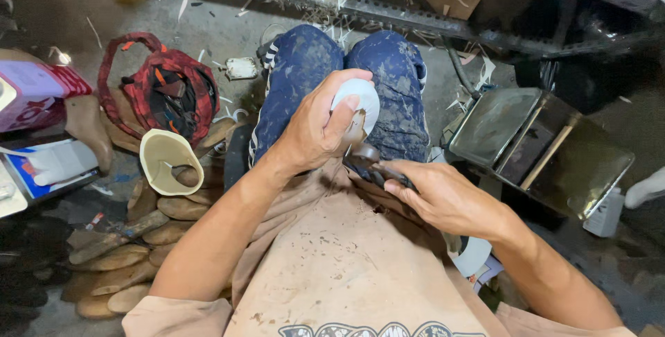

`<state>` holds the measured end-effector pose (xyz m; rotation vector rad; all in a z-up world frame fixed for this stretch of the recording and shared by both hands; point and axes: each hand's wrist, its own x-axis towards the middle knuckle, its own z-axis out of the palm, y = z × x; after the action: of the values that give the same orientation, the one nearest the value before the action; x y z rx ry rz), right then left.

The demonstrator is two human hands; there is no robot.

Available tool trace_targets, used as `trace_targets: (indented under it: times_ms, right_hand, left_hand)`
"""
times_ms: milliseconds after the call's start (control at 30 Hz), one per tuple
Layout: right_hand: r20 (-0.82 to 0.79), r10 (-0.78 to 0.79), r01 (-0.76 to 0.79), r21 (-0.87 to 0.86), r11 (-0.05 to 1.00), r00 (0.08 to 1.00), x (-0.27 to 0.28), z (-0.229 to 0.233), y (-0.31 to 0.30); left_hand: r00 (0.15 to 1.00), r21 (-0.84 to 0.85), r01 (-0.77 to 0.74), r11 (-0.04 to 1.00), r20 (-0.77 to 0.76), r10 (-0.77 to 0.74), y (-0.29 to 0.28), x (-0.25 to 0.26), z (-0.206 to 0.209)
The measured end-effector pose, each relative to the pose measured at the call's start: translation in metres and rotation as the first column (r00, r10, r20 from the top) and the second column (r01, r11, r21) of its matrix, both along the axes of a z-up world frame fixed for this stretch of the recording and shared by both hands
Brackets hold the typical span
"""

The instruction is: The person uses pincers to pull leather over a shoe last and taps it with a hammer to shape the shoe, handling various shoe components in a workshop.

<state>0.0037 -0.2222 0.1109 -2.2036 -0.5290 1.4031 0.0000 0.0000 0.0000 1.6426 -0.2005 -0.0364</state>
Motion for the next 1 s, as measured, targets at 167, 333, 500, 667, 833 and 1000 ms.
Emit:
trace_targets:
  times_ms: [167,333,500,667,833,1000]
  right_hand:
    - [0.063,-0.056,0.045,0.158,0.986,0.996,0.022,-0.012,-0.005]
    - [0.050,-0.060,0.049,0.199,0.979,0.997,0.045,-0.013,-0.006]
    - [0.007,-0.115,0.111,0.226,0.968,0.993,0.045,-0.026,-0.012]
    - [0.344,-0.264,0.151,0.323,0.934,0.901,0.000,-0.059,-0.011]
    - [0.506,-0.350,0.191,0.339,0.921,0.789,-0.027,-0.082,-0.008]
    - [0.668,-0.096,0.108,0.024,0.994,0.738,-0.058,-0.063,-0.009]
  left_hand:
    - [0.999,-0.020,0.008,1.000,-0.047,-0.009,0.000,0.001,0.001]
    - [0.999,-0.017,-0.001,1.000,-0.053,0.000,-0.001,0.002,0.005]
    - [0.998,-0.031,-0.010,0.999,-0.065,0.008,-0.001,0.005,0.002]
    - [0.996,-0.019,-0.007,1.000,-0.088,0.005,-0.002,0.006,0.004]
    - [0.996,-0.007,-0.003,1.000,-0.089,0.002,-0.005,0.003,0.004]
    - [0.998,0.030,0.044,0.999,-0.041,-0.042,-0.009,-0.010,0.009]
